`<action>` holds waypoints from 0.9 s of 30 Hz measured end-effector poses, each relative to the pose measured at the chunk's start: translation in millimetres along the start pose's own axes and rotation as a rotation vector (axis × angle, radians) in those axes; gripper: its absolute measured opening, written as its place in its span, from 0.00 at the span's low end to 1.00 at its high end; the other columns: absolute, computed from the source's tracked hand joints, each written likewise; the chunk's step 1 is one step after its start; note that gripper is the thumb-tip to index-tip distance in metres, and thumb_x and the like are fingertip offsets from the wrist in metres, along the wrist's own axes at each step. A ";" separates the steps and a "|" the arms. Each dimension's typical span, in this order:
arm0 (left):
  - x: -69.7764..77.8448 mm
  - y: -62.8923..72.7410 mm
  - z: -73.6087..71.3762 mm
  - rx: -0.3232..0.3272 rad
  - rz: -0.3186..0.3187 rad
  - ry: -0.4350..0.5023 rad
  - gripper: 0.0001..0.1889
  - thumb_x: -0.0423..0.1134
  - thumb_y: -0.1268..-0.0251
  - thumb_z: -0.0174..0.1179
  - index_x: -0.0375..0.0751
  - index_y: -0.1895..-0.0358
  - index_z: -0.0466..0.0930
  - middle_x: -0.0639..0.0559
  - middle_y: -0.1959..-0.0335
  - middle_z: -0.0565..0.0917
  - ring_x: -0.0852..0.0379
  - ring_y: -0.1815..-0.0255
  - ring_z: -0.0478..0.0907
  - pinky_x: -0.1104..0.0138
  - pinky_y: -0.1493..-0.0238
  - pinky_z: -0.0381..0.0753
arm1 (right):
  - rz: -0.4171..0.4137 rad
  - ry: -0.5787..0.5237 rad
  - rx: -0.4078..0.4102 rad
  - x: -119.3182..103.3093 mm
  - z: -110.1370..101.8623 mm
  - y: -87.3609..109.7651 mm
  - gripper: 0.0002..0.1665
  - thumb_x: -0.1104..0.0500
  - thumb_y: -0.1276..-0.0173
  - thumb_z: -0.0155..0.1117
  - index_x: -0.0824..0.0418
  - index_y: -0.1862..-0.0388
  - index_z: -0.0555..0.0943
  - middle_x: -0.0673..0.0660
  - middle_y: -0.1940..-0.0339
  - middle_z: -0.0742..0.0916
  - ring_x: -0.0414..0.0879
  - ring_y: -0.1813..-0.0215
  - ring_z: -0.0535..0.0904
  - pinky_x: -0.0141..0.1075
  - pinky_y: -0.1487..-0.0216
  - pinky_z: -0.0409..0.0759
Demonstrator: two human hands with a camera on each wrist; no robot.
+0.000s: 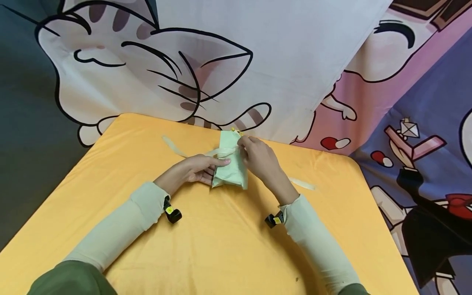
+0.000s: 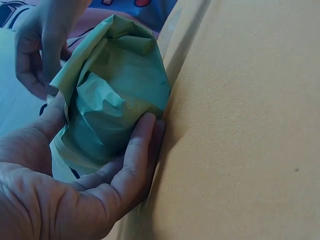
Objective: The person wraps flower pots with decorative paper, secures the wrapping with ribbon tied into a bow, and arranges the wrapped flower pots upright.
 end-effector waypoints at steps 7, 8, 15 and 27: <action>-2.7 -2.1 0.4 -0.008 -0.003 0.010 0.21 0.55 0.20 0.71 0.38 0.51 0.86 0.49 0.64 0.91 0.53 0.61 0.92 0.59 0.52 0.95 | 0.017 -0.159 -0.109 10.6 14.9 0.5 0.15 0.70 0.19 0.65 0.66 0.40 0.91 0.63 0.46 0.95 0.59 0.44 0.90 0.53 0.39 0.90; -2.6 -1.9 -0.4 -0.004 -0.003 0.011 0.21 0.55 0.20 0.72 0.38 0.51 0.86 0.49 0.64 0.91 0.53 0.61 0.92 0.59 0.52 0.95 | 0.015 -0.171 -0.118 11.6 15.7 0.2 0.16 0.71 0.19 0.63 0.66 0.40 0.91 0.64 0.46 0.94 0.60 0.44 0.88 0.53 0.39 0.89; -1.6 -0.5 -3.5 0.004 -0.009 0.005 0.21 0.56 0.20 0.72 0.38 0.50 0.86 0.50 0.65 0.90 0.53 0.61 0.92 0.59 0.52 0.95 | 0.066 -0.345 -0.203 24.3 23.1 -6.1 0.17 0.70 0.18 0.53 0.68 0.45 0.88 0.65 0.48 0.84 0.57 0.46 0.74 0.52 0.38 0.76; -2.7 -0.1 -3.2 -0.025 -0.016 0.027 0.21 0.56 0.18 0.69 0.37 0.50 0.86 0.49 0.64 0.92 0.53 0.60 0.93 0.58 0.52 0.95 | -0.263 -0.166 -0.099 12.9 24.4 -8.5 0.13 0.75 0.15 0.56 0.64 0.41 0.80 0.63 0.43 0.87 0.57 0.48 0.86 0.49 0.45 0.88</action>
Point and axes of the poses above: each hand's wrist, its own y-axis away from the middle knuckle, its own z-axis out of the palm, x = y × z, the point moved 10 cm from there along -y, towards the middle knuckle
